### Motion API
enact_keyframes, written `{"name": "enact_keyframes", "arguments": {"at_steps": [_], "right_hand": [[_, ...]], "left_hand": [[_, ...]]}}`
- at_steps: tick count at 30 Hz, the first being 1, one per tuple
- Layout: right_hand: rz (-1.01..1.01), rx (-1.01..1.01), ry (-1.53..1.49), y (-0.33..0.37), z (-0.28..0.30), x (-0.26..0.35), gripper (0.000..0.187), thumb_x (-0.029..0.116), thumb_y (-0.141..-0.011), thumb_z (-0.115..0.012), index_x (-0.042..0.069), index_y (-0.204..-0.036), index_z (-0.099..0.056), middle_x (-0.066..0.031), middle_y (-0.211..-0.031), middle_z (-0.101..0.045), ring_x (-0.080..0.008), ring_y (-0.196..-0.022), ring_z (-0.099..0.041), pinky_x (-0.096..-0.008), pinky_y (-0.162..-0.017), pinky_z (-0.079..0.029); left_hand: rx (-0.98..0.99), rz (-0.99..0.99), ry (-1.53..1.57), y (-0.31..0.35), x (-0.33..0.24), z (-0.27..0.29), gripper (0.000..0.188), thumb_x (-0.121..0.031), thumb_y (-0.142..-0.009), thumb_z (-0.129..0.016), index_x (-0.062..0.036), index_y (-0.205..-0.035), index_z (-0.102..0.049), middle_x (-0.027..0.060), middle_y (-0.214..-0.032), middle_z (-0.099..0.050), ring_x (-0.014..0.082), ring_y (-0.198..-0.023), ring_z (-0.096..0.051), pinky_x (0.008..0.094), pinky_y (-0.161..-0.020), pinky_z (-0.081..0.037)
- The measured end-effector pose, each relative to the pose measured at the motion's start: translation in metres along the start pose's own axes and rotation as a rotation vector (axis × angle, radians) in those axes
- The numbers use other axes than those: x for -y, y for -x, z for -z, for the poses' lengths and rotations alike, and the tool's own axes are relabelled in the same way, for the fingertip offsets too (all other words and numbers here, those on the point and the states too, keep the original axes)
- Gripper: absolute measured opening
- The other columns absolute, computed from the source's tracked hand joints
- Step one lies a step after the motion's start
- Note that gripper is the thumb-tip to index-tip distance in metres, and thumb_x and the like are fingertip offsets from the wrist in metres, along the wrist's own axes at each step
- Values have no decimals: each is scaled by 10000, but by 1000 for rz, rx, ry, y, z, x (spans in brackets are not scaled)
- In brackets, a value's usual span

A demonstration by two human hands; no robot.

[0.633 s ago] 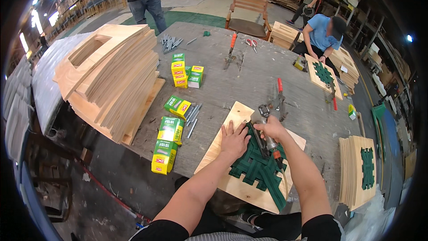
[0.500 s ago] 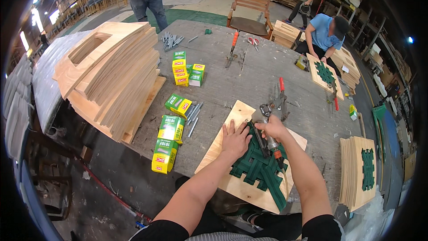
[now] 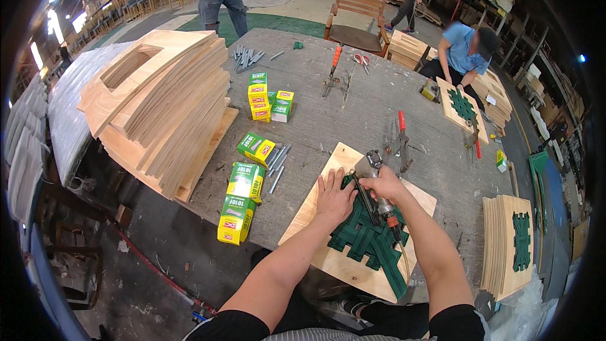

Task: The person weaves green plastic straps into a crisscross pattern on a square wooden board. They use a pneumatic staple gun to secure the straps and scissors to trim excess material. The task is performed repeatedly on the same board throughout the clip.

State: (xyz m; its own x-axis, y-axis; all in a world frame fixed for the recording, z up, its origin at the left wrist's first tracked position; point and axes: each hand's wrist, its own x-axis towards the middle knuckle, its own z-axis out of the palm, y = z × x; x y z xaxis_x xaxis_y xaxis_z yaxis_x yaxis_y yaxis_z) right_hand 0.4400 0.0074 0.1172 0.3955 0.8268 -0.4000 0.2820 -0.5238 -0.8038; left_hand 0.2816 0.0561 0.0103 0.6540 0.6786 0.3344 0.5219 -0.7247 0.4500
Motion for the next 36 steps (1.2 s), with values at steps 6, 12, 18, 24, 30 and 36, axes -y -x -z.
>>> {"name": "enact_keyframes", "arguments": {"at_steps": [6,12,18,24,30,36], "right_hand": [[8,18,-30,3,-4,-1,187,121,-886,-768,-24,-908,-652,-59,-754,-650,-140,-525,-575,-314,-462,-453],[-25,34,10,2,-6,4,238,86,-865,-765,-35,-1037,-654,-62,-737,-649,-134,-509,-569,-330,-435,-456],[24,34,-20,9,-6,0,207,62,-871,-761,-41,-1018,-658,-63,-749,-653,-128,-508,-568,-313,-427,-445],[20,-5,50,3,-4,-6,316,78,-858,-770,-37,-1113,-624,-70,-759,-658,-137,-513,-576,-328,-435,-460],[5,-27,18,-5,2,-10,291,105,-860,-775,-29,-1073,-629,-75,-760,-666,-138,-502,-572,-336,-428,-460],[-1,-3,9,0,12,-8,278,102,-876,-757,2,-1101,-629,-52,-724,-638,-131,-495,-563,-326,-434,-458]], "left_hand": [[-8,-2,66,5,3,3,340,-339,-1014,-600,-186,-1296,-710,189,-1522,-473,410,-1470,-364,665,-1206,-209],[18,2,79,4,3,8,290,-313,-996,-624,-159,-1210,-746,196,-1464,-509,406,-1448,-388,674,-1203,-208],[13,-4,92,4,2,9,278,-299,-992,-627,-147,-1189,-751,198,-1423,-531,408,-1437,-406,672,-1205,-208],[-26,-20,80,7,3,6,287,-304,-993,-625,-162,-1209,-751,195,-1392,-541,409,-1426,-420,666,-1206,-212],[-10,-9,72,5,3,10,291,-312,-994,-625,-165,-1212,-750,191,-1387,-541,404,-1416,-427,659,-1203,-219],[-28,-30,86,1,-3,12,286,-314,-997,-624,-161,-1200,-755,177,-1386,-537,397,-1416,-420,657,-1203,-220]]}}
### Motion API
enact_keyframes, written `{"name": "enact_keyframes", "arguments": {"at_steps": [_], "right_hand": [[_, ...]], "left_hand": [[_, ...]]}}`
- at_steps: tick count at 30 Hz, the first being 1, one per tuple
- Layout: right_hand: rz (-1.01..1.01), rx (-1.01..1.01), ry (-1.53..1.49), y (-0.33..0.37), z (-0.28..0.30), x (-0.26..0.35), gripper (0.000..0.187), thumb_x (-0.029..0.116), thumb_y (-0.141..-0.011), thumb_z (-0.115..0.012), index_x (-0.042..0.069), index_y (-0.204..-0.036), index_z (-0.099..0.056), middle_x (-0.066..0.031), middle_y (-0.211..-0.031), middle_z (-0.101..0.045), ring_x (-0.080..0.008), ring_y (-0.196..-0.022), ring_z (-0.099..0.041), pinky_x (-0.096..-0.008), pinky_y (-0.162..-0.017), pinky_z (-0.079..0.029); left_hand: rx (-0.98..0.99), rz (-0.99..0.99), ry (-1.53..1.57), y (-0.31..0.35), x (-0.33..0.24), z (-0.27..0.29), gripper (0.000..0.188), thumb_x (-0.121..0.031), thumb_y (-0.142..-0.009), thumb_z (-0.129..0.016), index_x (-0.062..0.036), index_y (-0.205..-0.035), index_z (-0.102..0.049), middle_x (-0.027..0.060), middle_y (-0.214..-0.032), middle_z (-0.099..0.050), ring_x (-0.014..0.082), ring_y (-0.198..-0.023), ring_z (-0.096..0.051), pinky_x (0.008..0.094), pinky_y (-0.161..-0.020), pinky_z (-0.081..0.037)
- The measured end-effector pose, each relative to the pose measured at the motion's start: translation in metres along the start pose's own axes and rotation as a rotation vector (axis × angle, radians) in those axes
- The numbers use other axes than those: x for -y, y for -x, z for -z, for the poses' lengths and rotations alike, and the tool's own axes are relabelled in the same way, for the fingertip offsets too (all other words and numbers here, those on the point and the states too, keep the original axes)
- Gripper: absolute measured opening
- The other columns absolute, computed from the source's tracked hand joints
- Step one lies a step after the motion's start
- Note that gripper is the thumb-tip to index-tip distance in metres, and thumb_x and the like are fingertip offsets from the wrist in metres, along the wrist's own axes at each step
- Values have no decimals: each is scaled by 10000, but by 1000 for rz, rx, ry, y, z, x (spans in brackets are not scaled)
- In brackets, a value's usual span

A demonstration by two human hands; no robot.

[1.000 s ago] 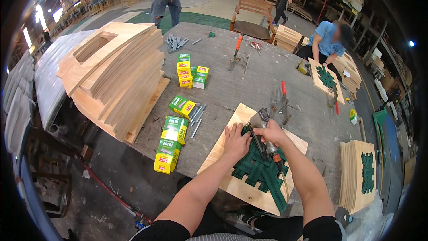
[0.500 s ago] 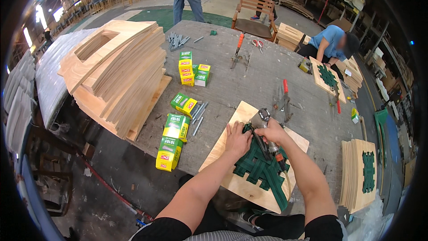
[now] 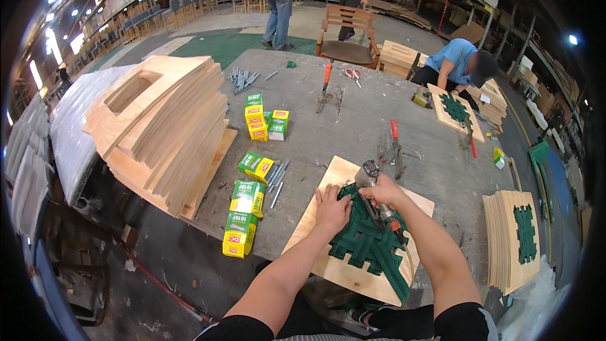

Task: The person weaves green plastic straps into a crisscross pattern on a square wooden board. They use a pneumatic staple gun to secure the straps and scissors to trim excess material. The task is performed repeatedly on the same board throughout the clip.

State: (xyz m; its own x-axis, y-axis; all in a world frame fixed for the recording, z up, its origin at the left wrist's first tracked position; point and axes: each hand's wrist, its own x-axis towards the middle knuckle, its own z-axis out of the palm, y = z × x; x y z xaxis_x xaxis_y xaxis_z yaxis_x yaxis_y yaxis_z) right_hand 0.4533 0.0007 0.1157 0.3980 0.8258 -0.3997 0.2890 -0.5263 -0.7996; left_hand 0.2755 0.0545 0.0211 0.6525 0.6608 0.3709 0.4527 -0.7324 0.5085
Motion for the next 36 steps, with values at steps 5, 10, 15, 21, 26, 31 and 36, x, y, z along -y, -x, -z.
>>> {"name": "enact_keyframes", "arguments": {"at_steps": [5,10,15,21,26,31,36], "right_hand": [[5,-60,-243,51,26,-14,319,147,-904,-779,14,-1156,-636,-55,-875,-656,-136,-548,-583,-323,-454,-467],[-64,-476,-563,139,88,-87,275,204,-922,-771,28,-1082,-633,-61,-851,-650,-166,-572,-603,-338,-466,-492],[-183,-625,-815,204,134,-187,238,256,-956,-741,62,-1035,-626,-52,-776,-603,-182,-546,-586,-348,-456,-496],[-305,-573,-888,211,159,-245,273,314,-975,-725,63,-1045,-640,-80,-747,-610,-252,-612,-618,-433,-508,-531],[-376,-783,54,245,148,-252,335,214,-895,-792,14,-1134,-667,-145,-822,-670,-315,-701,-664,-448,-635,-546],[108,-951,190,265,78,-230,351,254,-828,-807,25,-1069,-695,-171,-993,-698,-341,-897,-685,-443,-819,-542],[-21,-534,306,290,-16,-221,503,340,-804,-840,31,-1160,-666,-166,-982,-677,-350,-942,-670,-457,-846,-538]], "left_hand": [[57,17,-8,3,0,2,292,-310,-1003,-610,-176,-1226,-742,181,-1421,-519,388,-1441,-388,663,-1216,-192],[14,17,-4,5,-2,5,279,-305,-989,-631,-173,-1199,-758,172,-1392,-541,359,-1425,-415,657,-1209,-210],[85,36,28,7,-12,7,316,-321,-980,-640,-162,-1237,-733,174,-1423,-534,371,-1420,-426,652,-1216,-198],[-29,87,395,12,-14,33,400,-302,-992,-642,-93,-1332,-661,258,-1501,-479,433,-1402,-457,570,-1193,-313],[-53,91,390,100,-32,41,413,-255,-983,-667,-66,-1350,-641,322,-1499,-450,476,-1390,-452,503,-1161,-383],[-154,-11,166,156,-53,47,359,-221,-958,-679,-59,-1278,-695,261,-1458,-517,400,-1244,-556,497,-1085,-422],[-212,-28,26,150,-69,37,359,-256,-938,-694,-68,-1244,-709,231,-1433,-551,408,-1238,-559,496,-1072,-429]]}}
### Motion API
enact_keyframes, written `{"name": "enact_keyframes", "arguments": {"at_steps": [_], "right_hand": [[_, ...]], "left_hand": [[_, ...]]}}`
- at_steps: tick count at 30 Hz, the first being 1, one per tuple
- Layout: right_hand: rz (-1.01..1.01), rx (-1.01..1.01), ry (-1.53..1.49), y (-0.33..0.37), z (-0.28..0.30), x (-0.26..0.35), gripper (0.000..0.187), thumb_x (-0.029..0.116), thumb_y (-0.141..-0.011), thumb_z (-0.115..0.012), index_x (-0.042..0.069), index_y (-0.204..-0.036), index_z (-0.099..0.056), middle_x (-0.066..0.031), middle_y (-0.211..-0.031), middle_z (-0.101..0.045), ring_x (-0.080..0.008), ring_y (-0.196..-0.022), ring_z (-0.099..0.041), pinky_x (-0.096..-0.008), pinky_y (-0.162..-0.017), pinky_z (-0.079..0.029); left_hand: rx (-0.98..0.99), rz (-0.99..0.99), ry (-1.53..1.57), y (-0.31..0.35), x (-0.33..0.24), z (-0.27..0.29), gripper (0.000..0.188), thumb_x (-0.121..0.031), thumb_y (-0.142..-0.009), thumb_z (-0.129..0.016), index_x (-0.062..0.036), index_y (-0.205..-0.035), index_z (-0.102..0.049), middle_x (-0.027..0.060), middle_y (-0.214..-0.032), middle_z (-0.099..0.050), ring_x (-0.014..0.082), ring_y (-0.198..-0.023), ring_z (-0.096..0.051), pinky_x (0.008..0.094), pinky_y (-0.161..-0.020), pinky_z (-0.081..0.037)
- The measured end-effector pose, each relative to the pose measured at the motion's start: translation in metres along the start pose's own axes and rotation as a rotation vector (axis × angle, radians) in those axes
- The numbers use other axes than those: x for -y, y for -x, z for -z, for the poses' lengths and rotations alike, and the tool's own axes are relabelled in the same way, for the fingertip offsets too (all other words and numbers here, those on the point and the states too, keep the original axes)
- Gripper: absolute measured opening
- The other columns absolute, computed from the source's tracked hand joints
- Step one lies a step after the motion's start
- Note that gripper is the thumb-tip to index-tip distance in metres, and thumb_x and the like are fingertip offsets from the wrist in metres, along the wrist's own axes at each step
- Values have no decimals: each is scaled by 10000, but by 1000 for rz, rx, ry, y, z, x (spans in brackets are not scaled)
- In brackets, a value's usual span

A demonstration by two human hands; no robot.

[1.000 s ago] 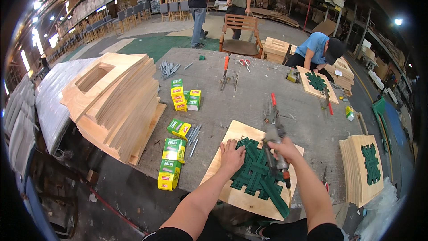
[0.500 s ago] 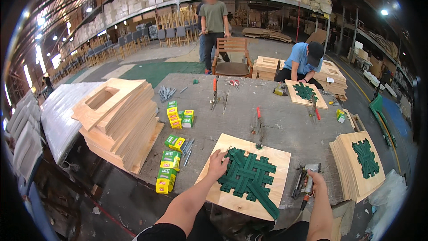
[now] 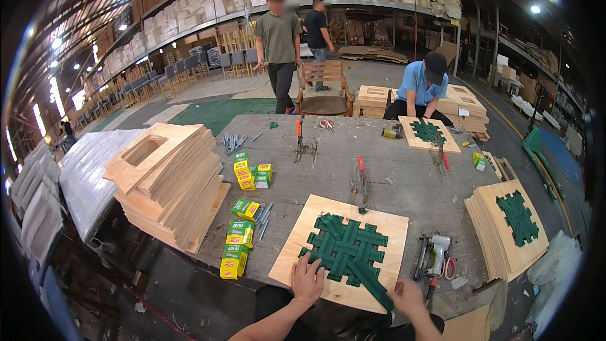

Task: The person weaves green plastic straps into a crisscross pattern on a square wooden board. They use a pneumatic staple gun to secure the straps and scissors to trim excess material. The task is performed repeatedly on the same board throughout the clip.

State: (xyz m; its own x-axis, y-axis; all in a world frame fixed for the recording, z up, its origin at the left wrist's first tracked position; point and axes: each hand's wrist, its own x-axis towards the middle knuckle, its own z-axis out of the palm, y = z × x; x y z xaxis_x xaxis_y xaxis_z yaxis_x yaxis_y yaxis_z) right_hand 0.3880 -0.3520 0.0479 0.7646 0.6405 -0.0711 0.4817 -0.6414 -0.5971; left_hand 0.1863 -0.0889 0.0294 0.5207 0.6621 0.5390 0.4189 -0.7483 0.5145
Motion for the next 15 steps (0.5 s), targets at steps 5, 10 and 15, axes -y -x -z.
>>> {"name": "enact_keyframes", "arguments": {"at_steps": [5,10,15], "right_hand": [[-119,36,-129,25,-34,27,570,249,-822,-845,46,-1294,-599,-128,-887,-636,-302,-839,-657,-416,-772,-535],[-156,62,-226,28,-49,43,526,216,-862,-812,55,-1312,-593,-96,-784,-599,-265,-731,-632,-402,-684,-505],[-86,25,-298,33,-65,48,525,222,-888,-786,55,-1335,-566,-106,-786,-612,-259,-753,-647,-405,-687,-505]], "left_hand": [[-8,111,24,-16,25,-1,389,-309,-956,-672,-69,-1260,-699,228,-1445,-544,413,-1275,-544,496,-1119,-399],[81,73,-110,-30,40,1,456,-362,-984,-624,-62,-1326,-657,219,-1458,-544,409,-1339,-515,500,-1166,-372],[98,71,-65,-44,48,2,458,-357,-982,-626,-44,-1315,-660,213,-1435,-573,397,-1345,-524,493,-1162,-384]]}}
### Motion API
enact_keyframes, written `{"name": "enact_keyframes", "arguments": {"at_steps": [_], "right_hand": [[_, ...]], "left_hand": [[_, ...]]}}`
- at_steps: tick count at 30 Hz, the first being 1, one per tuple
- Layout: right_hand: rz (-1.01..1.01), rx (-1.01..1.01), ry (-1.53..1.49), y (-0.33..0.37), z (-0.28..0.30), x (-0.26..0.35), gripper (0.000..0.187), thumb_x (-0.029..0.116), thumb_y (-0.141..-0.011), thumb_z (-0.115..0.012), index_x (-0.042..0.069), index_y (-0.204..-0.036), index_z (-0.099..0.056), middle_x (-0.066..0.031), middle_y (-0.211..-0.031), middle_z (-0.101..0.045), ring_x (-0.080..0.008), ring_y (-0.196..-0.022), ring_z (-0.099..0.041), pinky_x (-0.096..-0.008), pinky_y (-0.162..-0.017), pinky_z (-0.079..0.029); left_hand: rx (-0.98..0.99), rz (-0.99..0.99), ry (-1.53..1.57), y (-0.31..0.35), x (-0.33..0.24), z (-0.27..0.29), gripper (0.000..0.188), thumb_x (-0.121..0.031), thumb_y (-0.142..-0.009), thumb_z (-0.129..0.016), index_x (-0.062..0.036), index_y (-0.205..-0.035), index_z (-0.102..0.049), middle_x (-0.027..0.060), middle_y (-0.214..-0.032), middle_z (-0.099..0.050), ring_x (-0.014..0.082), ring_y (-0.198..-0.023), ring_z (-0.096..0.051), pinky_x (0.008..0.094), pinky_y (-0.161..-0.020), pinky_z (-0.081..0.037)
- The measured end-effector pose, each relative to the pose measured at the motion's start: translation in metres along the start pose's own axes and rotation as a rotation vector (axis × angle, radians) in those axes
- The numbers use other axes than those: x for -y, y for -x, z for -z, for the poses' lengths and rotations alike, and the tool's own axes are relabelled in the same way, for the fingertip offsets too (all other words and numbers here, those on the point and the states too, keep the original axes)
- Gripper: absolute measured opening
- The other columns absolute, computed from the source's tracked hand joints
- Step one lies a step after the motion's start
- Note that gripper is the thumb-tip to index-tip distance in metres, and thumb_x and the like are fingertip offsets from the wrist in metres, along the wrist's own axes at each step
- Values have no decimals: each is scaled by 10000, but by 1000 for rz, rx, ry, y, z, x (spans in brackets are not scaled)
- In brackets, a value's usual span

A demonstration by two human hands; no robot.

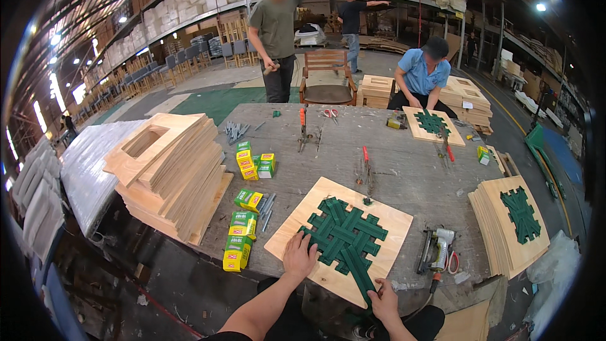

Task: The person weaves green plastic straps into a crisscross pattern on a square wooden board. They use a pneumatic staple gun to secure the straps and scissors to trim excess material. The task is performed repeatedly on the same board throughout the clip.

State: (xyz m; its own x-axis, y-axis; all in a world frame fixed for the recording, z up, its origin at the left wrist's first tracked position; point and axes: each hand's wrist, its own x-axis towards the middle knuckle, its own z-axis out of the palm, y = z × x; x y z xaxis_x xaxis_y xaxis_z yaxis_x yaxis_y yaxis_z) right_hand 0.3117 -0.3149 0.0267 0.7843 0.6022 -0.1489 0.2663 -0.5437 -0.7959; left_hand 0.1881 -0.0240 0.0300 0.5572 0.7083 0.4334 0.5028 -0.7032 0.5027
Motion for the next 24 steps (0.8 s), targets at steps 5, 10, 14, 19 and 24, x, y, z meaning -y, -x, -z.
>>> {"name": "enact_keyframes", "arguments": {"at_steps": [5,10,14,19,24], "right_hand": [[-126,45,41,21,-6,17,616,290,-914,-764,45,-1403,-480,-135,-843,-680,-332,-838,-706,-439,-757,-539],[-185,136,-243,24,0,-11,313,283,-946,-773,-22,-934,-704,-49,-752,-660,-119,-659,-578,-329,-591,-454],[-184,228,-339,58,11,-12,238,219,-996,-710,0,-903,-702,18,-708,-593,-69,-618,-490,-308,-540,-393],[-244,146,-533,100,26,-21,249,188,-1016,-676,18,-838,-637,32,-682,-558,-50,-600,-474,-276,-517,-374],[-112,169,-618,88,16,0,236,176,-1031,-645,4,-869,-660,1,-742,-630,-62,-673,-533,-271,-598,-438]], "left_hand": [[-40,-22,9,3,9,7,442,-331,-978,-635,-25,-1296,-662,207,-1364,-625,406,-1305,-553,495,-1145,-396],[-1,2,248,-1,-2,11,358,-213,-980,-641,-9,-1273,-670,205,-1223,-690,381,-1181,-623,469,-1067,-451],[-41,178,555,59,-27,11,265,-167,-1050,-579,17,-1210,-683,157,-1073,-732,243,-966,-712,355,-876,-561],[782,745,1133,150,-88,7,423,-388,-1106,-504,-13,-1156,-693,94,-920,-718,155,-769,-691,295,-677,-559],[1001,883,1409,152,-122,-5,461,-502,-1088,-496,-82,-1054,-684,42,-849,-677,155,-699,-650,307,-610,-511]]}}
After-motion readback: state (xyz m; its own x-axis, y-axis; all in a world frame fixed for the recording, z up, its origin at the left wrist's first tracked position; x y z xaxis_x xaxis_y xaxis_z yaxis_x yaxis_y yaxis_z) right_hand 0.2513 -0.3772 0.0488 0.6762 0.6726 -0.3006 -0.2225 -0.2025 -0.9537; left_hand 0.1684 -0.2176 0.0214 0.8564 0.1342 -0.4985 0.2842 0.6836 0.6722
